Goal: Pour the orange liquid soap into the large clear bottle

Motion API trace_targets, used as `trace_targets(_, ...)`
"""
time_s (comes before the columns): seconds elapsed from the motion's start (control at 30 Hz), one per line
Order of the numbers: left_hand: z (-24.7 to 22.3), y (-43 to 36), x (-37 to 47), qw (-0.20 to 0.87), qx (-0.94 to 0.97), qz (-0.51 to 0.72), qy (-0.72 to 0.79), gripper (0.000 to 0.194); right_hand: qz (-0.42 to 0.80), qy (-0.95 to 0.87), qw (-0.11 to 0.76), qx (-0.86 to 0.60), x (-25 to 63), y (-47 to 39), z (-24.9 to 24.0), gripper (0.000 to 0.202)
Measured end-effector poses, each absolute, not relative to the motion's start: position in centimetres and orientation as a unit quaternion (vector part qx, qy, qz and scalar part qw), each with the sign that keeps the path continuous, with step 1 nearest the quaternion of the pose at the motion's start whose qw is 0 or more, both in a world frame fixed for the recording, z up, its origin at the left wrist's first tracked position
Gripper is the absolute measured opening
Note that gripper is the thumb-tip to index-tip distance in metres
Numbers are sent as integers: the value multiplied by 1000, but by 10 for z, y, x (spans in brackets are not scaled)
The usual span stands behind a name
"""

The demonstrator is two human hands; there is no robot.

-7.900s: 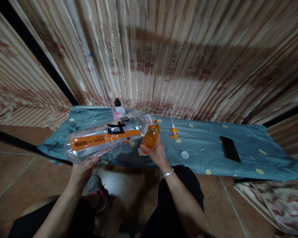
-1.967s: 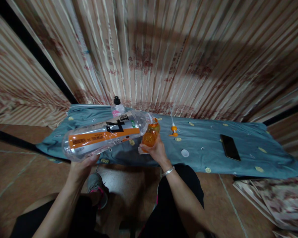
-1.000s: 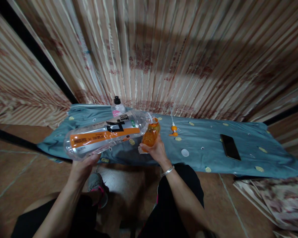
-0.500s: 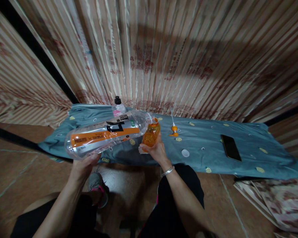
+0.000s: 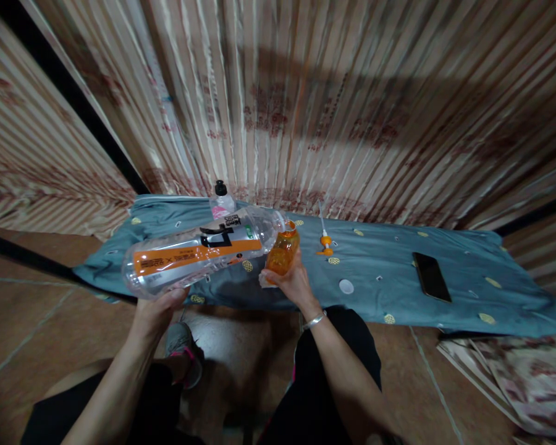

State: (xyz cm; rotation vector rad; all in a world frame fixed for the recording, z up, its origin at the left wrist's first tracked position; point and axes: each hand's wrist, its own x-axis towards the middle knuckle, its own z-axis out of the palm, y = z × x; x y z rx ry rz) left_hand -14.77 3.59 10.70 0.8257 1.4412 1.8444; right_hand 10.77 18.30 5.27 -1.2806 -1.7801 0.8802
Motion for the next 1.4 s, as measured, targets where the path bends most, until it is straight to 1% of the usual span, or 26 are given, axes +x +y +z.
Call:
trace_targets(0.23, 108, 35, -147, 318, 319, 698, 556, 73, 334, -695, 378, -512, 108, 183, 51, 93)
trace_targets(0.4, 106, 34, -148, 334, 330, 699, 540, 62, 342, -699, 379, -501, 108, 182, 53, 92)
trace_targets(0.47, 104, 33, -149, 335, 330, 700, 538, 61, 346, -700, 378, -497, 108, 183, 54, 92)
trace_targets(0.67, 105, 35, -149, 327, 329, 696, 548, 70, 357, -690, 372, -509, 108, 183, 56, 91)
trace_targets(0.8, 111, 35, -145, 324, 316, 697, 557, 73, 359, -691, 378, -501, 107, 182, 57, 87)
trace_targets(1.1, 107, 32, -148, 335, 335, 690, 547, 70, 339, -701, 377, -502, 108, 184, 54, 87)
trace_targets(1.4, 105, 33, -151, 335, 335, 700, 535, 68, 341, -698, 385, -497, 108, 184, 51, 80)
